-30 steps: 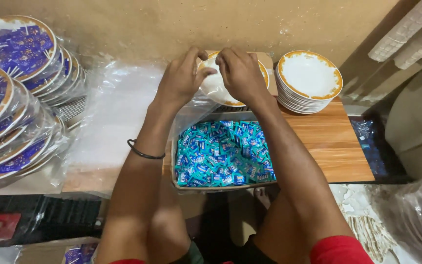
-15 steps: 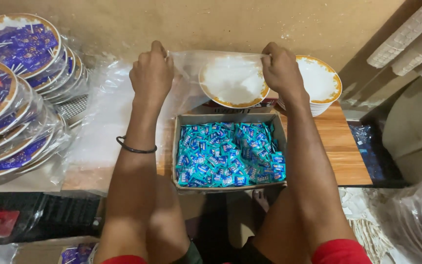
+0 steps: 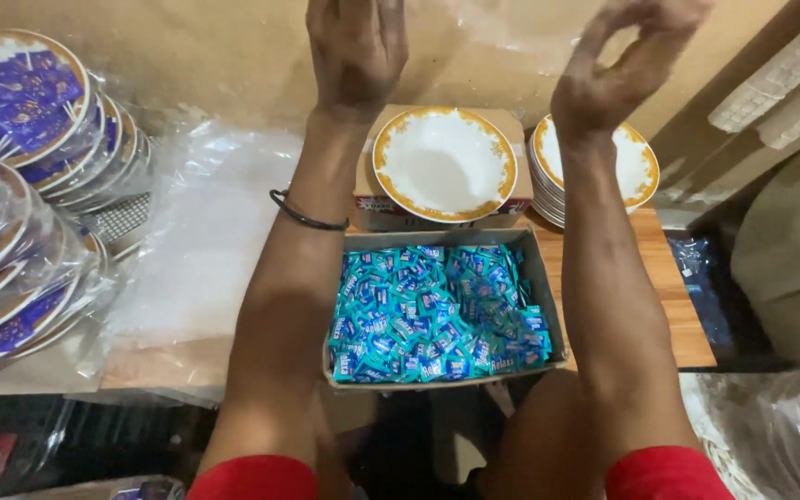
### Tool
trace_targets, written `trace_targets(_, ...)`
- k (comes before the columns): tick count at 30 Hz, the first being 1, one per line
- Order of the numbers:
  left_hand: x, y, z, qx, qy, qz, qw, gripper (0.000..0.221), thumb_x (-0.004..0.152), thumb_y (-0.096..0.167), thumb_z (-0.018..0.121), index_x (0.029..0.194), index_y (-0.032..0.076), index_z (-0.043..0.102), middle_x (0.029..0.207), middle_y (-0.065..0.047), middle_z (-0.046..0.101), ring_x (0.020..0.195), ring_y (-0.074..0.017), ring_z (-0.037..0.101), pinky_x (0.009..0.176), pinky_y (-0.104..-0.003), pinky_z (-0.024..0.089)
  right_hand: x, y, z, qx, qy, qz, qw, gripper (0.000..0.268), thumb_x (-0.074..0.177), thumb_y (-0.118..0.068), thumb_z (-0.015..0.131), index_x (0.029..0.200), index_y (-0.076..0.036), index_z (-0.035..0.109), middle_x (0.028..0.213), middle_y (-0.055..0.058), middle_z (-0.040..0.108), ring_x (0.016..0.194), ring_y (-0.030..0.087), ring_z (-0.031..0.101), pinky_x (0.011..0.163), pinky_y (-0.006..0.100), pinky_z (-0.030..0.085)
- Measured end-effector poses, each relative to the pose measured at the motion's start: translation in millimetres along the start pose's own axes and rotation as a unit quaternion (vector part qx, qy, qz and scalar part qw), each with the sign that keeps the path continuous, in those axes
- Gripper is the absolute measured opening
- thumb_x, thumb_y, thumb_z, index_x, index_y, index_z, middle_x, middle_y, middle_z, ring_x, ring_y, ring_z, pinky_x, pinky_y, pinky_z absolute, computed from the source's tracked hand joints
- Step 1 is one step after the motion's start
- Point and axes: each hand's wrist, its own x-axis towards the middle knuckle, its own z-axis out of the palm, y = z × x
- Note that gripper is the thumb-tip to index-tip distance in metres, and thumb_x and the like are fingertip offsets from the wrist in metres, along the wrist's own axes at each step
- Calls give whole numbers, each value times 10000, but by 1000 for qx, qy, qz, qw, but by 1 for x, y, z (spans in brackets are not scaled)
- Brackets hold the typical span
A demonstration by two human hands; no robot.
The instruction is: The person fills small bowls with packaged candies, placing the candies into the bowls by hand until they are full.
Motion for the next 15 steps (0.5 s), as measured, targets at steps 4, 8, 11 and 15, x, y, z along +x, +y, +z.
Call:
trace_targets(4, -91, -49, 18, 87, -183, -140, 969, 204, 931, -1, 624, 1097, 101, 562, 1033, -71, 625, 788, -300, 664, 691, -453, 549, -81, 54, 11, 27, -225, 96, 969, 230, 849, 163, 570, 995, -4, 507, 923, 106, 515, 749, 227, 506, 680, 367, 473)
trace_targets(8, -130, -71, 25, 87, -408, -329, 847, 102, 1020, 86, 451, 1114, 114, 479, 1042, -174, 567, 928, -480, 690, 794, -624, 588, -157, 107, 21, -52, -382, 144, 911, 202, 1003, -13, 662, 947, -59, 474, 808, 169, 496, 699, 445, 606, 623, 534, 454)
trace_targets(11, -162, -106, 45, 108, -461, -343, 811, 211, 969, 84, 513, 1159, 173, 487, 1141, -133, 579, 963, -428, 711, 792, -547, 616, -155, 96, 35, -71, -424, 206, 879, 209, 999, -44, 636, 965, -85, 433, 865, 208, 518, 767, 514, 622, 660, 585, 480)
trace_targets(15, -177, -121, 55, 127, -479, -300, 815, 224, 951, 91, 563, 1167, 142, 528, 1122, -133, 589, 945, -411, 726, 762, -517, 624, -187, 128, 46, -111, -438, 217, 865, 191, 1016, -115, 604, 984, -135, 416, 927, 169, 530, 802, 493, 643, 691, 574, 518)
